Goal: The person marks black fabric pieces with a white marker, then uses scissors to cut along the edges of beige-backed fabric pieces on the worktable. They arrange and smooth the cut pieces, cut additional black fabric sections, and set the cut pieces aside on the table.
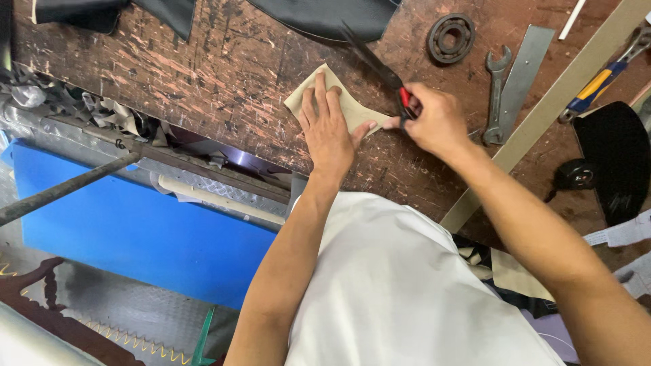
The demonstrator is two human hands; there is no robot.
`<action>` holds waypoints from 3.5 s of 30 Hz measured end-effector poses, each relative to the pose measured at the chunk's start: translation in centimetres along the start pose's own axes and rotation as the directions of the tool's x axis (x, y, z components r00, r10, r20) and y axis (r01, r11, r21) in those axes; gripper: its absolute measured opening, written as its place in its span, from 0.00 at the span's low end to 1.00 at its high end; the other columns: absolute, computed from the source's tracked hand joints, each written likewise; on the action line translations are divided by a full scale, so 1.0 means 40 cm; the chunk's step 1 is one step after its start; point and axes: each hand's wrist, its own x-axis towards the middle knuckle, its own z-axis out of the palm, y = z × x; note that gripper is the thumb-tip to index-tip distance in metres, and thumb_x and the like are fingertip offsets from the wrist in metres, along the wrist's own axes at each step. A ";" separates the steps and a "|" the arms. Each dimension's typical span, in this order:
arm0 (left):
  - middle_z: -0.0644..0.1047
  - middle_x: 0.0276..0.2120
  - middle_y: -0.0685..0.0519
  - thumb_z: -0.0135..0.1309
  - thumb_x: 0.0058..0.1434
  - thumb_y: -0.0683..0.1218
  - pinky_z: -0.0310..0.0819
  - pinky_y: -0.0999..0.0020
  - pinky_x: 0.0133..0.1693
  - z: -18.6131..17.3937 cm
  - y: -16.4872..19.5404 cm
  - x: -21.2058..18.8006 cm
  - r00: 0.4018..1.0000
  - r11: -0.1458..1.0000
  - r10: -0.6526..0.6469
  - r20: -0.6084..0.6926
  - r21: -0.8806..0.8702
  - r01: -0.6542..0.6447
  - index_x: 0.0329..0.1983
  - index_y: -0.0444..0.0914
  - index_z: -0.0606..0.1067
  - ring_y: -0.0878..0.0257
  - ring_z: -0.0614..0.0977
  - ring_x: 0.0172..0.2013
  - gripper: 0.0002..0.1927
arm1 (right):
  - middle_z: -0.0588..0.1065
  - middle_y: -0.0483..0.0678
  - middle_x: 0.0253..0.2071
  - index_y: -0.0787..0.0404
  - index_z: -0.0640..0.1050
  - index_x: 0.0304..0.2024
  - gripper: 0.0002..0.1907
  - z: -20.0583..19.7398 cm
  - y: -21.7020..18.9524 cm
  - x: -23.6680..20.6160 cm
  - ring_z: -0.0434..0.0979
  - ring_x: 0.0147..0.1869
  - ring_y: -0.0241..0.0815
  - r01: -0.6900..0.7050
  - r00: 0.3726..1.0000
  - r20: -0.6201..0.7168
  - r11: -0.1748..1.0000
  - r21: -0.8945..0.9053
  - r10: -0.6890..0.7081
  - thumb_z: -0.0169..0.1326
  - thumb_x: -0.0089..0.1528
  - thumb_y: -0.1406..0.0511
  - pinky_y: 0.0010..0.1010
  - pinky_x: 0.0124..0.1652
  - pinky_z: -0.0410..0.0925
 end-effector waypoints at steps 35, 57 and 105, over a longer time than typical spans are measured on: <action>0.50 0.74 0.41 0.72 0.45 0.64 0.50 0.45 0.66 0.001 0.001 0.001 0.999 1.000 -0.010 0.037 -0.014 0.011 0.62 0.33 0.65 0.39 0.55 0.69 0.50 | 0.74 0.42 0.25 0.61 0.84 0.42 0.26 -0.214 0.252 -0.074 0.69 0.32 0.34 -0.332 0.603 0.757 0.942 -0.049 0.252 0.76 0.43 0.59 0.30 0.33 0.66; 0.49 0.74 0.42 0.73 0.43 0.63 0.50 0.46 0.67 0.012 -0.008 0.001 0.998 1.000 -0.019 0.055 0.001 0.019 0.62 0.34 0.64 0.40 0.54 0.70 0.50 | 0.72 0.41 0.23 0.59 0.84 0.42 0.28 -0.210 0.223 -0.073 0.68 0.30 0.35 -0.335 0.607 0.735 0.936 -0.110 0.303 0.77 0.43 0.56 0.31 0.30 0.62; 0.48 0.75 0.42 0.73 0.45 0.64 0.49 0.47 0.67 0.015 -0.012 0.000 0.997 1.000 -0.009 0.074 0.001 0.009 0.63 0.33 0.64 0.40 0.55 0.70 0.51 | 0.67 0.39 0.22 0.58 0.85 0.43 0.32 -0.191 0.206 -0.076 0.66 0.29 0.35 -0.288 0.684 0.668 0.950 -0.121 0.292 0.76 0.40 0.52 0.32 0.29 0.62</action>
